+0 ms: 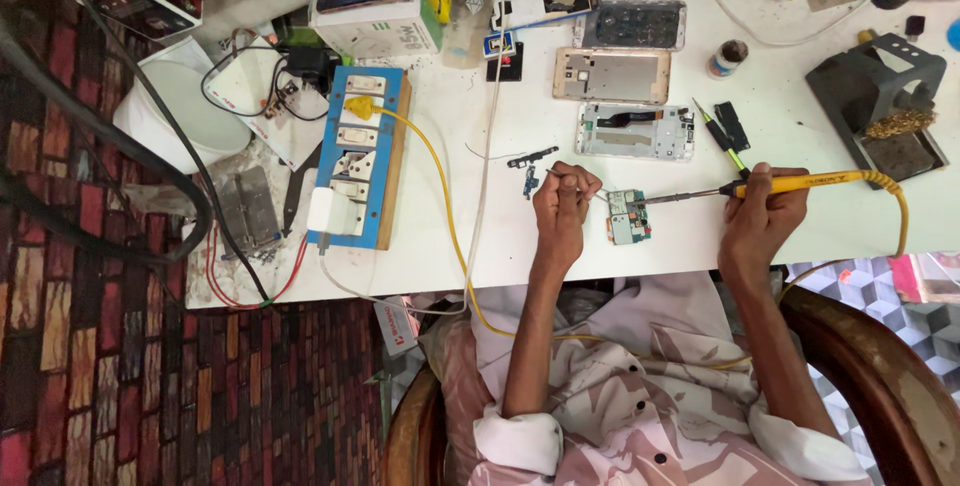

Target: The person sits at a cluttered repair workbench and solders a disassembled phone motherboard, holding the board steady with one hand while applying a yellow soldering iron to its components. They occasionally reposition the board and use a small tool on the board before resuming soldering.

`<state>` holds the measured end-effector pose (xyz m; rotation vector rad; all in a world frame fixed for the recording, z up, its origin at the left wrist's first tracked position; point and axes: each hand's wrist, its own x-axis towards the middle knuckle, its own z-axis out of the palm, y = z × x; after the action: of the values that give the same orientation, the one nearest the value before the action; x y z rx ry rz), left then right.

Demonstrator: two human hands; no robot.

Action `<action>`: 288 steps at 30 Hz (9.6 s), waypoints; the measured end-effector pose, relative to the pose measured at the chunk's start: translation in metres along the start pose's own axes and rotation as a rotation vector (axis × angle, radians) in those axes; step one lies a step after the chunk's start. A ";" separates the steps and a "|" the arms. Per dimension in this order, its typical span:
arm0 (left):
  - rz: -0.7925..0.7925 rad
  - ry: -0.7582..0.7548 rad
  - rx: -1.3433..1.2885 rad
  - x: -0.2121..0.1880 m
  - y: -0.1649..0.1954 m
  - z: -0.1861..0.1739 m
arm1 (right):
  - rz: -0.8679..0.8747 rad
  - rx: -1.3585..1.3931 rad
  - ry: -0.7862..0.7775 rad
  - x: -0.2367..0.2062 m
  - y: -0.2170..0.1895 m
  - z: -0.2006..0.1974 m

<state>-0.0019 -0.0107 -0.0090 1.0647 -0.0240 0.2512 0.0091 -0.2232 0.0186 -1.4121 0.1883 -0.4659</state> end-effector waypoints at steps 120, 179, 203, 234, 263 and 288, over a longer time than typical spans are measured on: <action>-0.011 0.008 0.007 0.000 0.004 0.001 | 0.023 -0.080 -0.012 0.003 -0.002 0.000; -0.047 0.009 -0.012 -0.003 0.003 0.001 | 0.024 -0.095 -0.039 -0.002 -0.010 0.001; -0.028 0.015 -0.017 -0.004 0.007 0.000 | 0.024 -0.096 -0.029 -0.004 -0.011 0.002; -0.005 -0.004 0.014 -0.001 0.006 0.000 | 0.043 -0.060 -0.007 -0.005 -0.015 0.006; -0.009 0.001 0.055 0.001 0.007 -0.001 | -0.008 -0.068 -0.020 -0.003 -0.009 0.004; 0.008 -0.007 0.059 0.001 0.005 0.000 | 0.012 0.000 -0.013 -0.003 -0.009 0.006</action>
<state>-0.0015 -0.0081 -0.0050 1.1247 -0.0271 0.2565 0.0074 -0.2172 0.0279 -1.4125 0.1863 -0.4468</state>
